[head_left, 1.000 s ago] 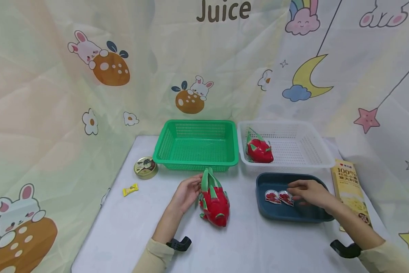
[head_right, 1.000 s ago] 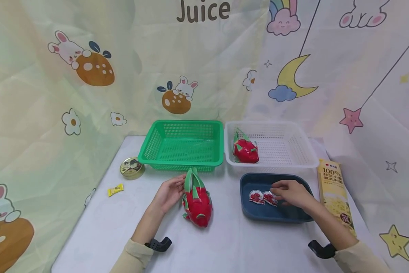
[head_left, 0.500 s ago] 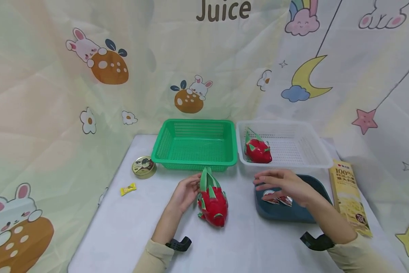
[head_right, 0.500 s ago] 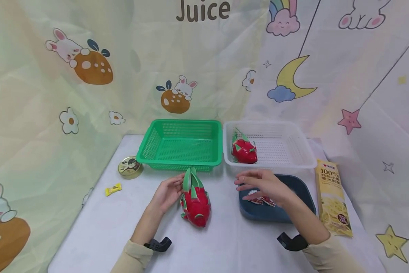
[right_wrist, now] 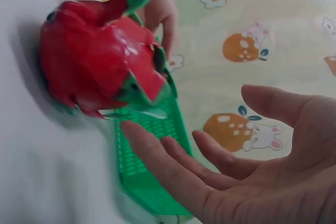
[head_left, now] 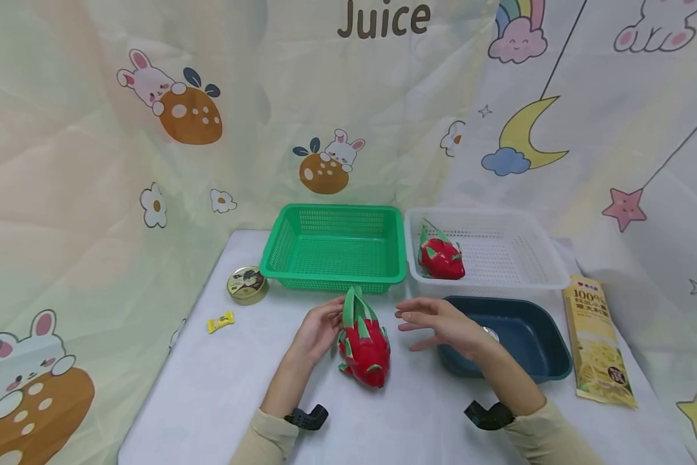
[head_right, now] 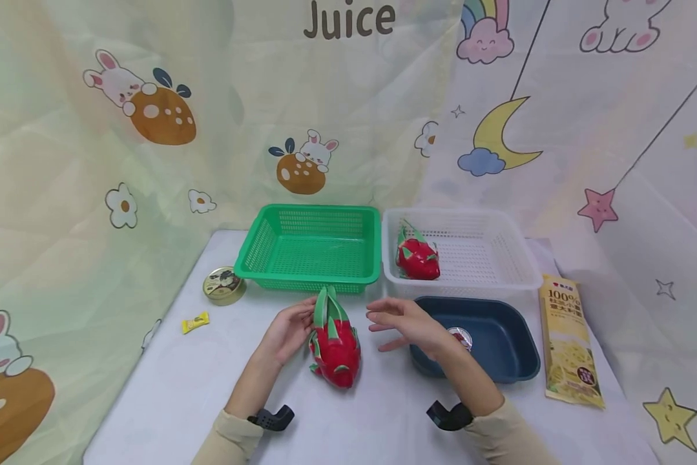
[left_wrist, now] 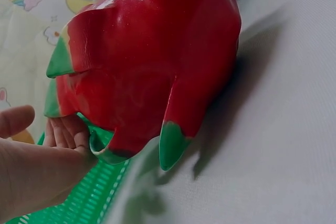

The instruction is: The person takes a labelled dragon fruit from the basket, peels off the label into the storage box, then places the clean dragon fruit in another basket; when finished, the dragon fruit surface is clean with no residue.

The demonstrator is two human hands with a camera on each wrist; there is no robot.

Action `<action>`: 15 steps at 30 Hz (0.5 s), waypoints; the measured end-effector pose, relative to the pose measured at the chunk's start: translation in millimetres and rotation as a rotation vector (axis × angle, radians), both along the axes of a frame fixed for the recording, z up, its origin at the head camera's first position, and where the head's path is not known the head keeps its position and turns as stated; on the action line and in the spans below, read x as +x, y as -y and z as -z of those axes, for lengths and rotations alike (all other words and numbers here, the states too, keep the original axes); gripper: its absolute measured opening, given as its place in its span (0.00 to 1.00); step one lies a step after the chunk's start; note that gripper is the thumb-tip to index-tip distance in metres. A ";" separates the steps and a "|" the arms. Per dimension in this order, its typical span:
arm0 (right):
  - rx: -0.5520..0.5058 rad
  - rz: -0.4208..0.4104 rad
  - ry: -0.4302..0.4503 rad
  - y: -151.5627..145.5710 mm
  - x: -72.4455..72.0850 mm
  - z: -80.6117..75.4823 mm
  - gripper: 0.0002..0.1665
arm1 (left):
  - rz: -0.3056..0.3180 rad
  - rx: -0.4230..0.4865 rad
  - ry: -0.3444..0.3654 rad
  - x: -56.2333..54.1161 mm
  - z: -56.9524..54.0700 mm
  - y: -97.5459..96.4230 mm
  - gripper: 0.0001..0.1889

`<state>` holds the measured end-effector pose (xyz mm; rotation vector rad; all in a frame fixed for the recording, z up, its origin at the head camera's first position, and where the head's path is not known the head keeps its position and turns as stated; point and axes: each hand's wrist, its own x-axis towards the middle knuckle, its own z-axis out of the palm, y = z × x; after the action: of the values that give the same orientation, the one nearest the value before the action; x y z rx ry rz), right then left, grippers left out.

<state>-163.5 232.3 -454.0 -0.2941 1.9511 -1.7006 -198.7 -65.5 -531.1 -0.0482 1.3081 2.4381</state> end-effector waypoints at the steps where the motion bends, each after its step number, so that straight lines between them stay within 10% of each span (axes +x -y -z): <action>1: -0.006 0.001 0.005 2.5 -0.5 3.5 0.32 | 0.003 -0.001 -0.006 -0.5 0.0 -0.3 0.22; 15: -0.101 0.088 0.151 29.3 1.5 45.7 0.32 | 0.010 0.026 -0.007 0.0 -0.7 -5.9 0.22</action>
<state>-162.0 203.0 -499.7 -0.1140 1.7967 -1.8251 -198.7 -59.6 -530.4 -0.0264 1.2770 2.4486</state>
